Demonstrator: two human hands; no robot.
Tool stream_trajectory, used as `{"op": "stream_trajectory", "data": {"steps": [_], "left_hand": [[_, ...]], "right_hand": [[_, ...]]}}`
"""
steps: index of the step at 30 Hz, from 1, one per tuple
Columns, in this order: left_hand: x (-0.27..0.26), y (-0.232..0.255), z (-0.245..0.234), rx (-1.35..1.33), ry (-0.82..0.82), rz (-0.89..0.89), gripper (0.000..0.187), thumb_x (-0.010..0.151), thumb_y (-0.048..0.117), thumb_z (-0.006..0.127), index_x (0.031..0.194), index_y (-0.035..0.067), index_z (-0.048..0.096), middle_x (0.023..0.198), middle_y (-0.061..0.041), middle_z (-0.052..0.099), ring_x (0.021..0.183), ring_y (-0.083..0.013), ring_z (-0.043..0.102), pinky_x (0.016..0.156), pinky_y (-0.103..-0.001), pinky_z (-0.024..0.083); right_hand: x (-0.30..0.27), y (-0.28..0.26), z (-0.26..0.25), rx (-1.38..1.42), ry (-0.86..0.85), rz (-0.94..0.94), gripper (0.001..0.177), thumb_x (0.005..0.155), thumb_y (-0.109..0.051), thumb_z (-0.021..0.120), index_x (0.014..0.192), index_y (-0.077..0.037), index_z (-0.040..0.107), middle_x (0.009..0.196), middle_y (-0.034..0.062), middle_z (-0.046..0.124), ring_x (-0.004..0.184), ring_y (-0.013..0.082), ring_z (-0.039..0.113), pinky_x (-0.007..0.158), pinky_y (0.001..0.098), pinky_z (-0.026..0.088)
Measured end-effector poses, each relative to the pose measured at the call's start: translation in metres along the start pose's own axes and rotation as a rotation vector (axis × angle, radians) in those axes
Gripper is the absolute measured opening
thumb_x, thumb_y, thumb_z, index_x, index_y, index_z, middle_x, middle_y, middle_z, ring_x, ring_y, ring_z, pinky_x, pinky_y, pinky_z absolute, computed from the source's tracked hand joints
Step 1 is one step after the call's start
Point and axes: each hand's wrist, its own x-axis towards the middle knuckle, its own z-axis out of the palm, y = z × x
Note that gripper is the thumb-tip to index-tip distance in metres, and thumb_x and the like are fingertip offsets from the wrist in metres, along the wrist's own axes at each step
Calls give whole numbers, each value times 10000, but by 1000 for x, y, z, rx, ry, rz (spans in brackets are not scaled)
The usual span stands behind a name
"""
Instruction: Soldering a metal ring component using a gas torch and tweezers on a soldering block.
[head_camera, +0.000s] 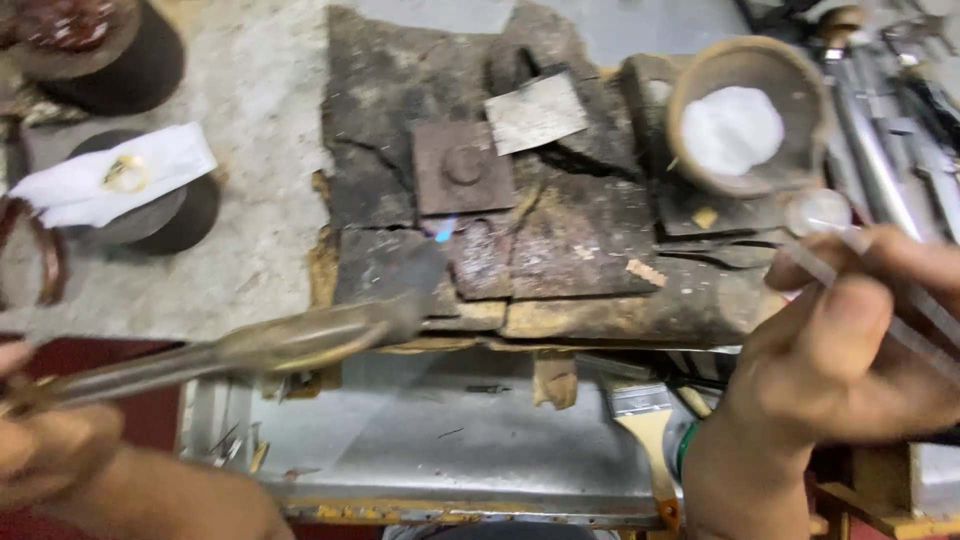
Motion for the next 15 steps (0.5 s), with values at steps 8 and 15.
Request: {"op": "stream_trajectory", "data": {"steps": [8,15], "left_hand": [[91,49,-2,-468,156,-227,663,1190,172,292,779,-187,668,693,-285,621,641,-451,581,672,-519,488],[91,51,-6,-432,70,-243,722,1188,200,272,784,-188,728,675,-267,610,656,-438,572,632,-494,453]], "right_hand": [[-76,-14,23,58,-318,-137,309,1018,-196,623,1163,45,495,862,231,646,694,291,733,735,358,574],[-81,-25,39,58,-311,-95,251,1051,-141,550,1157,36,408,819,267,610,617,312,693,668,348,573]]}}
